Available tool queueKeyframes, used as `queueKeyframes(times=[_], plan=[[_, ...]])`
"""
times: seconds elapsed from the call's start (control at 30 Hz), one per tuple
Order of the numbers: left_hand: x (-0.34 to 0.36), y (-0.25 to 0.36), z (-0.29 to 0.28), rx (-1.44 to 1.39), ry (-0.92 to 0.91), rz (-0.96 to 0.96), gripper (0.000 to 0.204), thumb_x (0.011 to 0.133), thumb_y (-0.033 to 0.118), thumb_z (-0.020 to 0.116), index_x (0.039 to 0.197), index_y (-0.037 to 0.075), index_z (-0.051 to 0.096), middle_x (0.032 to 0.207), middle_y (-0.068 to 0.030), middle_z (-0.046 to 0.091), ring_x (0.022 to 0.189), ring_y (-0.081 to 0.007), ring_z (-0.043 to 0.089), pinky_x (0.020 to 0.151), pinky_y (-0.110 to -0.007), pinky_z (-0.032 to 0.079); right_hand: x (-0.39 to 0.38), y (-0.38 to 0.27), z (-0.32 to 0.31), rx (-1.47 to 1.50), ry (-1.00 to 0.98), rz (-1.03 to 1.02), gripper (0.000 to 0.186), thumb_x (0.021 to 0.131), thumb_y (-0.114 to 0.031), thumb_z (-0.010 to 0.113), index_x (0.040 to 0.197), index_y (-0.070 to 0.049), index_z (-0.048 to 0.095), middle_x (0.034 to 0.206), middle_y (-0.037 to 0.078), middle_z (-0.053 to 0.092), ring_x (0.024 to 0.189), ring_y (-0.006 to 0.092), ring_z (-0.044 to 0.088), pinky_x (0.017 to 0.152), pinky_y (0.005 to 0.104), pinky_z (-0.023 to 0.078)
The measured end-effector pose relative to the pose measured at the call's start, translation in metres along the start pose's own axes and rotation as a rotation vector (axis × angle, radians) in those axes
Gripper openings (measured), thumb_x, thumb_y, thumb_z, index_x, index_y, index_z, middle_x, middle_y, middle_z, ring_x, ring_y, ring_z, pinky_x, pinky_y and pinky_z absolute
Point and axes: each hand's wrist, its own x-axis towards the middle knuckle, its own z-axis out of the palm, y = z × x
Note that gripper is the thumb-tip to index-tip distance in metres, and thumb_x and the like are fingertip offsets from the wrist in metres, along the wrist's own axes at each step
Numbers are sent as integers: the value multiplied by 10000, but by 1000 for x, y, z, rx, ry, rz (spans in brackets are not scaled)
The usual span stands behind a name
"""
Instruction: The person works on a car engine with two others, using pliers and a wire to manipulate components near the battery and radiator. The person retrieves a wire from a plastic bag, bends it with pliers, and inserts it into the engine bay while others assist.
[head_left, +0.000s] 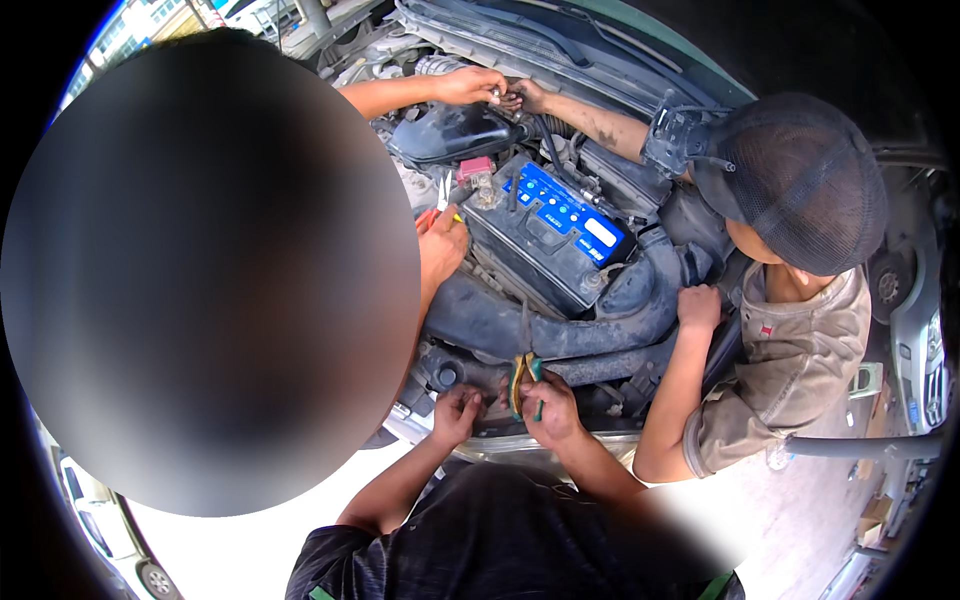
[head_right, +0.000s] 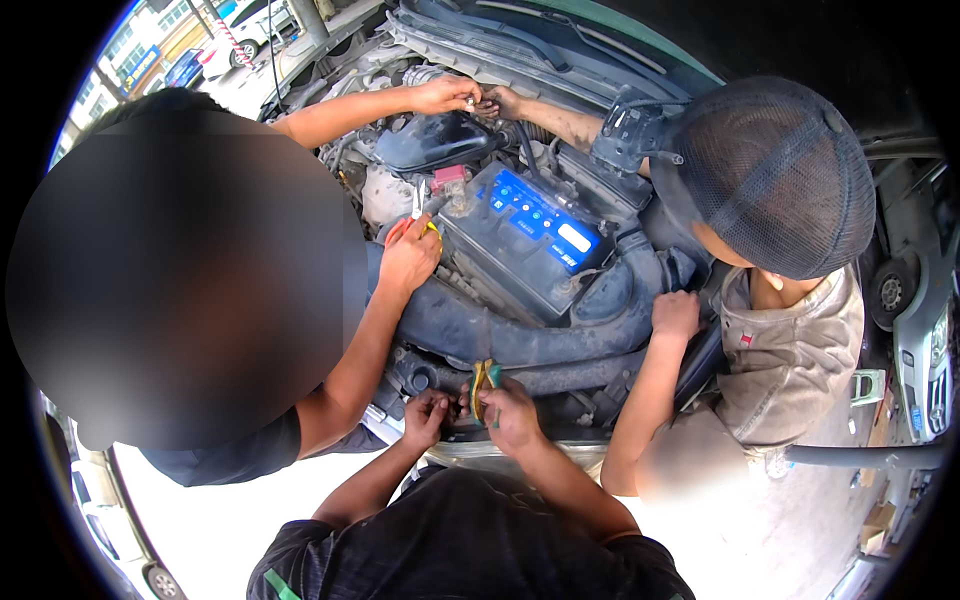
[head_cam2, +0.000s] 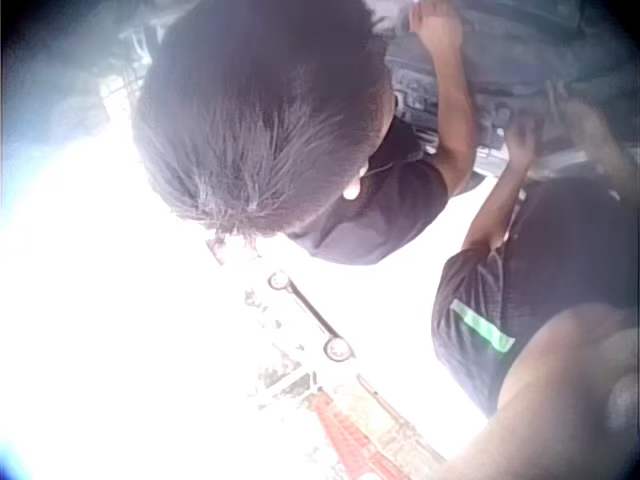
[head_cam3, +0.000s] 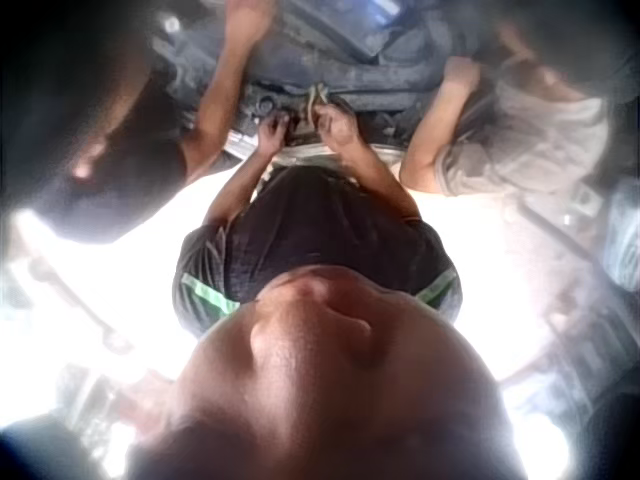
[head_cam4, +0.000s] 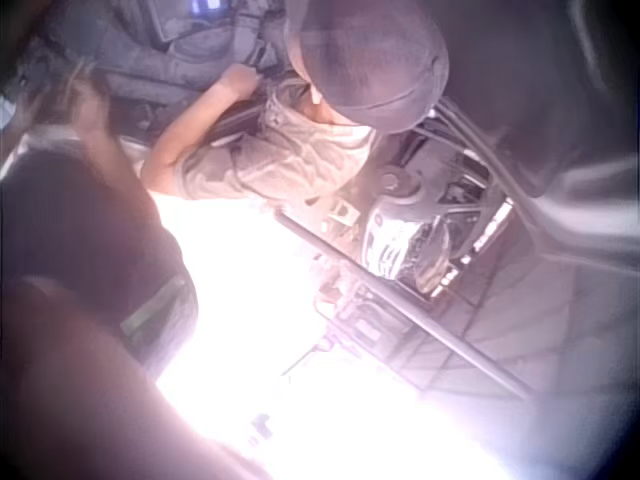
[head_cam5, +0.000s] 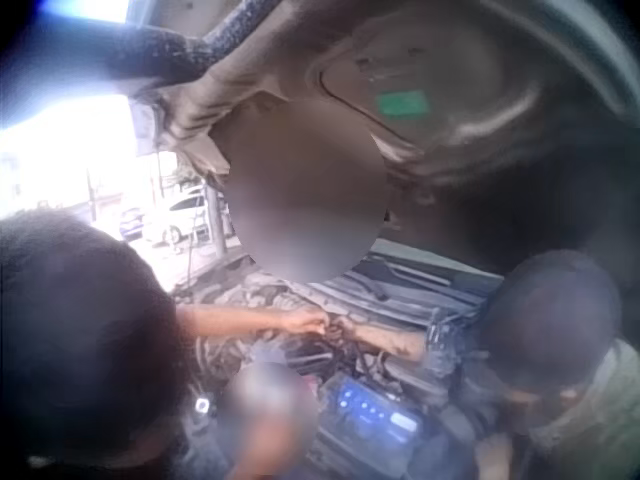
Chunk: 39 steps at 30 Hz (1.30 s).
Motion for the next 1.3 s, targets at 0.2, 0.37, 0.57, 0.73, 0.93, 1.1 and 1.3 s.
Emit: queueKeyframes(times=[0.2,0.37,0.57,0.73,0.93,1.1,1.3], plan=[[-3,-10,-2,-5,5,-18,123,913,90,516,839,-3,546,593,-38,586,531,-85,541,514,-235,425,1,-2,3,-19,71,-9,333,778,-79,475,1092,14,530,973,155,606,849,257,604,773,394,488],[-5,-21,-4,-147,11,-27,116,921,93,515,859,-2,539,623,-32,585,544,-82,534,517,-228,420,4,-4,5,-68,113,-25,348,788,-98,480,1116,14,517,1031,128,603,917,226,599,815,381,478],[-3,-23,-5,-190,-12,-12,185,929,179,527,907,-3,558,666,-50,587,540,-93,538,508,-222,424,11,-5,-1,-143,152,-39,320,790,-103,464,1091,-13,529,1000,136,614,864,241,599,810,396,477],[-4,-25,-6,-202,-6,4,196,929,192,528,908,0,561,662,-49,590,532,-89,537,496,-211,415,13,-4,-2,-134,124,-53,316,795,-109,463,1087,-3,517,947,151,613,793,246,603,768,395,492],[-3,-17,-5,-213,-23,-4,200,926,197,534,911,0,561,669,-48,596,544,-86,546,496,-205,408,10,-14,9,-97,112,-40,339,798,-114,461,1111,8,500,1002,162,596,884,256,591,801,406,475],[-2,-18,-8,-160,-45,0,192,927,183,526,906,-5,564,663,-48,589,555,-89,543,503,-210,409,15,-20,12,-36,123,-38,368,790,-123,460,1127,20,500,1068,174,586,959,287,577,841,432,462],[-2,-5,-6,-147,-75,-15,194,927,183,520,907,-8,555,654,-52,585,554,-93,538,501,-215,406,20,-20,1,-2,132,-38,368,794,-120,462,1132,19,508,1107,193,581,993,296,572,863,436,463]])
